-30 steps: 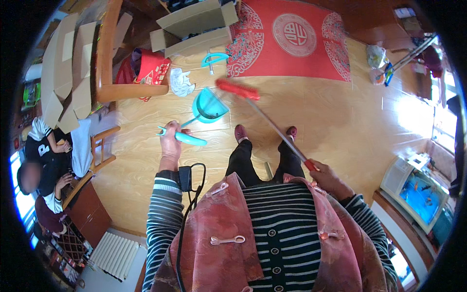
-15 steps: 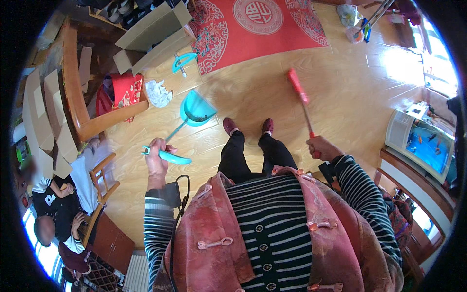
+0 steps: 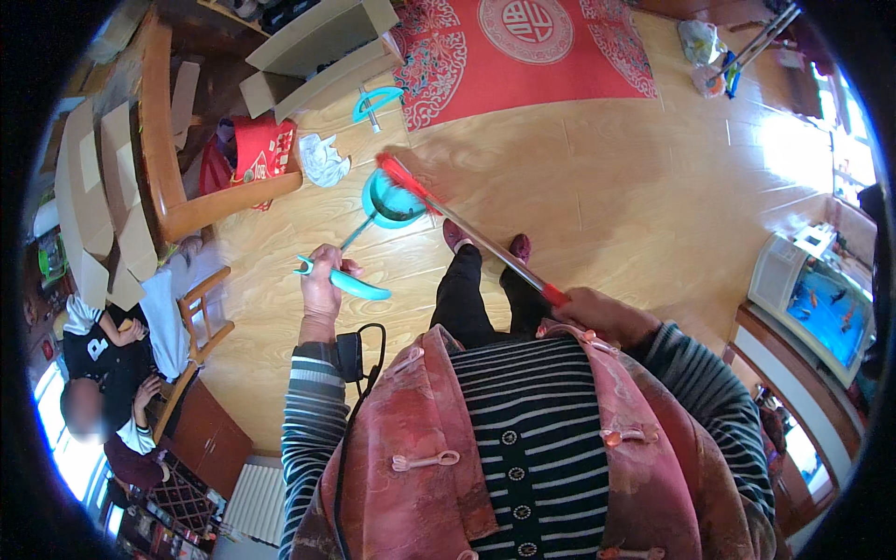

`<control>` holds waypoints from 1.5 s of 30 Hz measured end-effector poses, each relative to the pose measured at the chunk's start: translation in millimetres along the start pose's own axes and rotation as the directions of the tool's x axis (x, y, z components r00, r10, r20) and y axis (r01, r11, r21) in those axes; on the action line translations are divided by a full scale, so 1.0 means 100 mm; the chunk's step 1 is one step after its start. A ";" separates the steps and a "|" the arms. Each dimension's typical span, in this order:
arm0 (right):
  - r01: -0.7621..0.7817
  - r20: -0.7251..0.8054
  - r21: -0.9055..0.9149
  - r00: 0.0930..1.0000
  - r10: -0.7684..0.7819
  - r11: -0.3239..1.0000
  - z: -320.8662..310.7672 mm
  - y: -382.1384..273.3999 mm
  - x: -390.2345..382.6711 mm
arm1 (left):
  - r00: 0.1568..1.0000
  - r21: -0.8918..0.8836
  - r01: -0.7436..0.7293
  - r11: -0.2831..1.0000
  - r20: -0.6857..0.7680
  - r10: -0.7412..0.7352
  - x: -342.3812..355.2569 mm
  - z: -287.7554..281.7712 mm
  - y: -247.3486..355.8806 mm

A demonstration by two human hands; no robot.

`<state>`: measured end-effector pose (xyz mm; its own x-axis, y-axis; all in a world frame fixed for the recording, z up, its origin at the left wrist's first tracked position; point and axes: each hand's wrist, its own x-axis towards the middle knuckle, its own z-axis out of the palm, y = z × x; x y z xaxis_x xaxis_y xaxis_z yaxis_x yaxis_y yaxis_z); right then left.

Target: The person sweeps a wooden floor with a red broom and collects debris into a light blue dustpan. They move around a red patterned rug and a cardboard box, then place the dustpan and broom against a wooden cabinet.

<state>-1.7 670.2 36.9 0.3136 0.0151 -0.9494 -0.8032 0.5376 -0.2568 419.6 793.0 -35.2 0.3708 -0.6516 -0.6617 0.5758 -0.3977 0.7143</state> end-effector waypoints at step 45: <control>0.290 -0.452 0.739 0.883 0.129 0.608 -1.47 0.51 -0.74 | 0.997 -0.119 -0.072 0.990 0.013 0.074 -0.31 -0.09 0.26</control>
<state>-139.9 572.7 67.8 -0.0557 -0.2983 -0.9529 -0.0226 0.9545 -0.2974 430.1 808.5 1.6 0.4026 -0.6876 -0.6043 0.6301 -0.2707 0.7278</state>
